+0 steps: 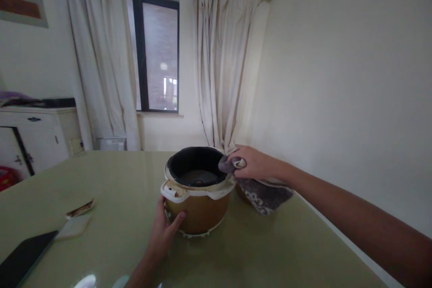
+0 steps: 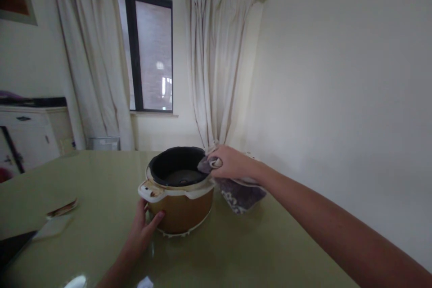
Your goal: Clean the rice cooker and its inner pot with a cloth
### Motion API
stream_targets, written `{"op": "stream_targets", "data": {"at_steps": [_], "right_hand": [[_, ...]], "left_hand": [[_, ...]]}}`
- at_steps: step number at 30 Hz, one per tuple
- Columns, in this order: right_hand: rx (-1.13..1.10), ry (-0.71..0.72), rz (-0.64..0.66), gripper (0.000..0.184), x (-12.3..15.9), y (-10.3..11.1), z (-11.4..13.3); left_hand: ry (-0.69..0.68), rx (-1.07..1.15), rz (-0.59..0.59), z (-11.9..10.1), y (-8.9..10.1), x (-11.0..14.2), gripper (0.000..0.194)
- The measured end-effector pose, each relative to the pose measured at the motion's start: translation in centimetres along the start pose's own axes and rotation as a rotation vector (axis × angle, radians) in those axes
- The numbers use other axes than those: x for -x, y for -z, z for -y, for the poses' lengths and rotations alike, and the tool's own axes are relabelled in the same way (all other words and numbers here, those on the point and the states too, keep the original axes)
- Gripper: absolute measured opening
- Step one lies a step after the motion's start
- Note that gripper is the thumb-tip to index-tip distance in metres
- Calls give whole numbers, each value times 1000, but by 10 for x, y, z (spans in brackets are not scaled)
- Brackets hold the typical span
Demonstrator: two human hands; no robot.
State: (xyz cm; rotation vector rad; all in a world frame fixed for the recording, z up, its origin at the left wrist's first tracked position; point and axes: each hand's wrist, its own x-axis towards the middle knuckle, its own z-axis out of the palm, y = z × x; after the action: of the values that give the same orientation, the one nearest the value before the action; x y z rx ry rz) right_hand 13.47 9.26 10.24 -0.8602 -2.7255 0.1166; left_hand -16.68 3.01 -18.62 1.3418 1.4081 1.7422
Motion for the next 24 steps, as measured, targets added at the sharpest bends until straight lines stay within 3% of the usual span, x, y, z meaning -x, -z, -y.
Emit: {"op": "stream_targets", "data": {"at_steps": [2, 5, 10, 16, 21, 24], "right_hand": [[111, -70, -63, 25, 0, -2, -22], [127, -120, -4, 20, 4, -18, -40], [147, -88, 7, 22, 13, -34, -27], [26, 70, 94, 23, 23, -29, 2], [162, -44, 93, 29, 21, -16, -14], [220, -97, 9, 25, 16, -5, -25]], "left_hand": [[-4, -7, -1, 0, -1, 0, 95], [-1, -9, -12, 0, -3, 2, 95], [-24, -24, -26, 0, -4, 3, 88], [-13, -7, -25, -1, -2, 1, 90], [1, -16, -17, -1, -1, 0, 91], [3, -4, -5, -2, -1, 1, 94]]}}
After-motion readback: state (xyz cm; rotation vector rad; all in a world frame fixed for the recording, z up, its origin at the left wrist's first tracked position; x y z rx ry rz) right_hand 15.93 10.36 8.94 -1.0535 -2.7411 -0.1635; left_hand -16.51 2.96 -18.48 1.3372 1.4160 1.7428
